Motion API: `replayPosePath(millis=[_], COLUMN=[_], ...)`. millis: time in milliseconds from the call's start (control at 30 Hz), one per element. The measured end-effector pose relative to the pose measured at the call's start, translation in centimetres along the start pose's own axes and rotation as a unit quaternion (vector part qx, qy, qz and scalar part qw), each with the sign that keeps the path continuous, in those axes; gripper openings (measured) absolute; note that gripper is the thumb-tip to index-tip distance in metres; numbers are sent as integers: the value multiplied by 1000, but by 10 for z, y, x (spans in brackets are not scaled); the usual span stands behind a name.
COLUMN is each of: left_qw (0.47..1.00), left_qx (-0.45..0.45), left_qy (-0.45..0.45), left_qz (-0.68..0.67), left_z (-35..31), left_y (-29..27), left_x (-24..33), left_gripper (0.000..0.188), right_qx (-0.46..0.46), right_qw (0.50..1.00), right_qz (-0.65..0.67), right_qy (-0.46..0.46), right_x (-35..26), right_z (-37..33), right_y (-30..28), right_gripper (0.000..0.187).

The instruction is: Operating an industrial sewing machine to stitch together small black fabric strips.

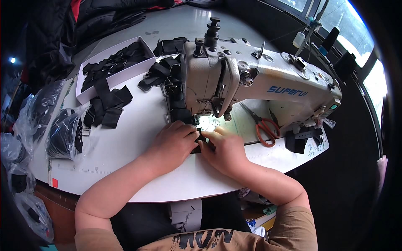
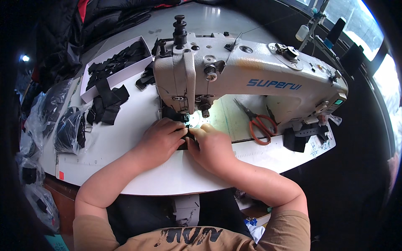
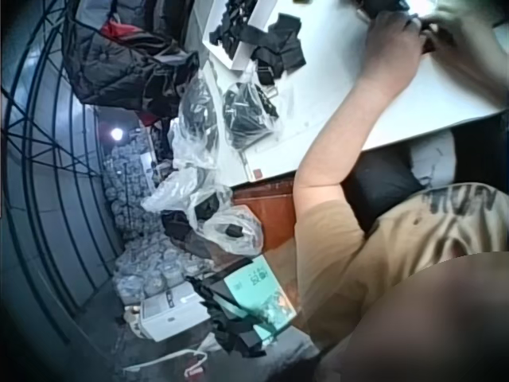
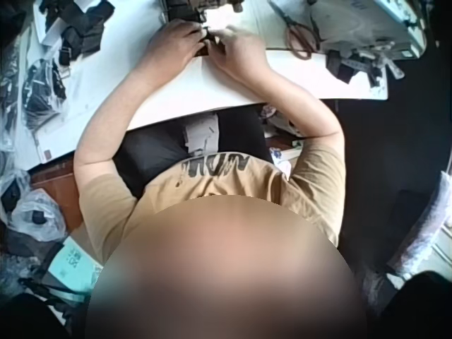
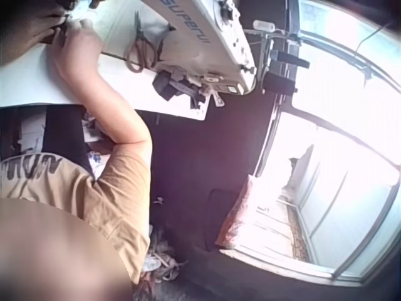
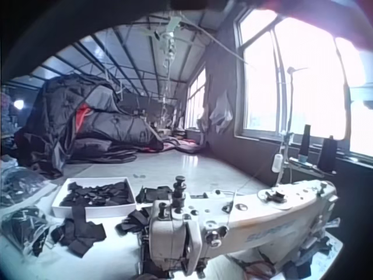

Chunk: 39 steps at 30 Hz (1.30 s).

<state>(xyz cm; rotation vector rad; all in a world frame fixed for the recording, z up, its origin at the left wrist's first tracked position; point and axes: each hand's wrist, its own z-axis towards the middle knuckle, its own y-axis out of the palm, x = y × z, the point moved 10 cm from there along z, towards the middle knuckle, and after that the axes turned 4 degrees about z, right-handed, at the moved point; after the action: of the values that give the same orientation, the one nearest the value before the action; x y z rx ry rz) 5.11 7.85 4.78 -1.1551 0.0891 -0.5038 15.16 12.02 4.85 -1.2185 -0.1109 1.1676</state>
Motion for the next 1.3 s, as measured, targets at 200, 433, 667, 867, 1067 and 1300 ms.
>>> replayPosePath(millis=[200, 433, 667, 867, 1067, 1300], left_qw=[1000, 997, 999, 999, 999, 999], left_qx=[1, -10, 7, -12, -21, -40], left_qy=[15, -3, -16, -20, -21, -14], left_qz=[1, -73, -46, -33, -13, 9], left_z=[0, -2, -2, -2, 1, 4], left_y=[1, 2, 2, 5, 5, 6], left_x=[1, -9, -8, -8, -10, -14], left_gripper=[26, 29, 38, 38, 40, 40], right_qx=[2, -32, -35, -11, -24, -37], right_qw=[997, 993, 991, 993, 991, 989], right_qz=[-64, -105, -117, -77, -104, -114], right_qy=[-36, -43, -50, -84, -85, -81], right_x=[-10, -13, -14, -15, -19, -19], right_z=[-5, -4, -3, -8, -7, -6], right_y=[4, 15, 16, 8, 10, 13], right_gripper=[28, 31, 28, 19, 18, 22])
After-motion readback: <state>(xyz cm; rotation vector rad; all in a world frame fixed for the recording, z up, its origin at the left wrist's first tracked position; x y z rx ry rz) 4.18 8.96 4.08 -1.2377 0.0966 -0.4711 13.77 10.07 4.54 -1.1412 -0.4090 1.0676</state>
